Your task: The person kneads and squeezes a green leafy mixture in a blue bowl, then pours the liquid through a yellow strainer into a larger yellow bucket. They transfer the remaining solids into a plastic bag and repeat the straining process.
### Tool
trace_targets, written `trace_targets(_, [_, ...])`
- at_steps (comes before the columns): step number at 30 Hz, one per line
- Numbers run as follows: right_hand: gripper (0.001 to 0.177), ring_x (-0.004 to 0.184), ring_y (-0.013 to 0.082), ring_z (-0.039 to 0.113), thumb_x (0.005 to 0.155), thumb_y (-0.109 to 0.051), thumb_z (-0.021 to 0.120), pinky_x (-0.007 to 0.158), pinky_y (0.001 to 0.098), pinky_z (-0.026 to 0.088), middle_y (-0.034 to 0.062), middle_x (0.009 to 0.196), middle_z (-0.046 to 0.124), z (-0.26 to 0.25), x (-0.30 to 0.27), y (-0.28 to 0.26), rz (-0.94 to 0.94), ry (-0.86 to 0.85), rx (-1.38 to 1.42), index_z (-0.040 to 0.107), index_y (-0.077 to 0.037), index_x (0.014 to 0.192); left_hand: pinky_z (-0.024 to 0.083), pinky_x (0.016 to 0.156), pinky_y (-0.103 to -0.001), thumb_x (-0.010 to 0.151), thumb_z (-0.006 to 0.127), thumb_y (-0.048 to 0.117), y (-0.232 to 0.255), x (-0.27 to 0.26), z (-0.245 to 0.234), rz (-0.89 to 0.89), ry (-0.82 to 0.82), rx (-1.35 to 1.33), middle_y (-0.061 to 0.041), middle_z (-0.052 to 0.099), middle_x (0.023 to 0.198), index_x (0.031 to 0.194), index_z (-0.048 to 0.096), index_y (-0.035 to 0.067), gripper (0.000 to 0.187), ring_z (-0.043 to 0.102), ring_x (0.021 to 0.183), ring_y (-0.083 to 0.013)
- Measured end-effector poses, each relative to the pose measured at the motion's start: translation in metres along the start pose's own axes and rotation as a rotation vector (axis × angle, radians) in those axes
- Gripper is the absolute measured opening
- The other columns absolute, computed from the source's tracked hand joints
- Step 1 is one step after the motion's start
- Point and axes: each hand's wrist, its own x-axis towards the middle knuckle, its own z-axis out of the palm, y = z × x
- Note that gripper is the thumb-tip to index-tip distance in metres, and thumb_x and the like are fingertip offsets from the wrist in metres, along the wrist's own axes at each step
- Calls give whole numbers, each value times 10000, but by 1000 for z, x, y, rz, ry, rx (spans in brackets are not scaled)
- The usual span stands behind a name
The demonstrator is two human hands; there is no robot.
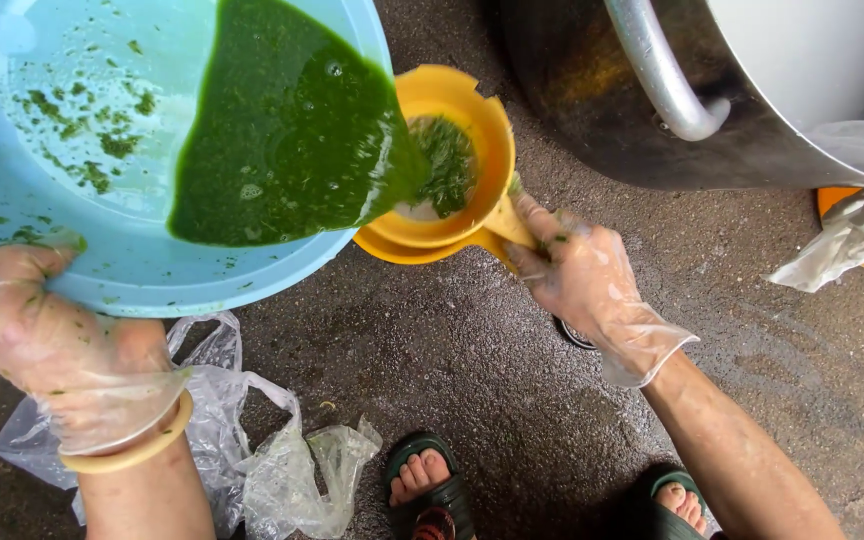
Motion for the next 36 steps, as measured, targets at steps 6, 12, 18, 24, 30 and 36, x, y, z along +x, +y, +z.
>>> trace_targets(6, [600,455,220,613,972,-335,677,403,370,566,125,871,673,-7,6,-11,60,-9,82,542,-85,1501,251,1303,-693,808,170,884,6,2,0,-152,-22,29,-275,565,873,937,646,-108,1108,657,1049,-534])
trace_targets(12, [611,497,207,662,949,-289,716,453,359,607,109,881,734,-2,5,-15,31,15,185,543,-32,1476,430,1245,-599,808,701,-17,4,16,21,-843,402,-483,-123,460,1517,787,501,40,209,419,1475,-345])
trace_targets(18, [539,549,234,730,958,-248,746,420,318,622,220,919,768,0,6,-21,-156,172,222,604,80,1362,400,1140,-630,911,698,-79,13,16,6,-267,53,185,-178,711,935,962,828,-59,141,624,1245,-438])
trace_targets(24, [564,557,210,715,951,-253,743,464,352,623,166,1004,787,-6,7,-26,-146,156,225,576,13,1420,445,1017,-588,1079,395,649,13,17,-10,-42,66,207,-253,643,904,935,807,-101,867,664,1158,-460])
trace_targets(30, [573,449,189,672,943,-203,728,411,320,607,115,822,771,1,4,-24,-47,4,204,554,-67,1472,675,725,-594,681,715,41,38,36,-2,-867,567,-592,-107,551,1232,716,457,75,263,695,1131,-352])
trace_targets(36, [570,463,208,668,931,-220,744,420,338,601,162,920,781,4,6,-24,-43,43,263,574,-22,1437,608,780,-520,738,735,-39,24,17,-14,-119,107,242,-248,769,961,985,839,-131,283,772,958,-432])
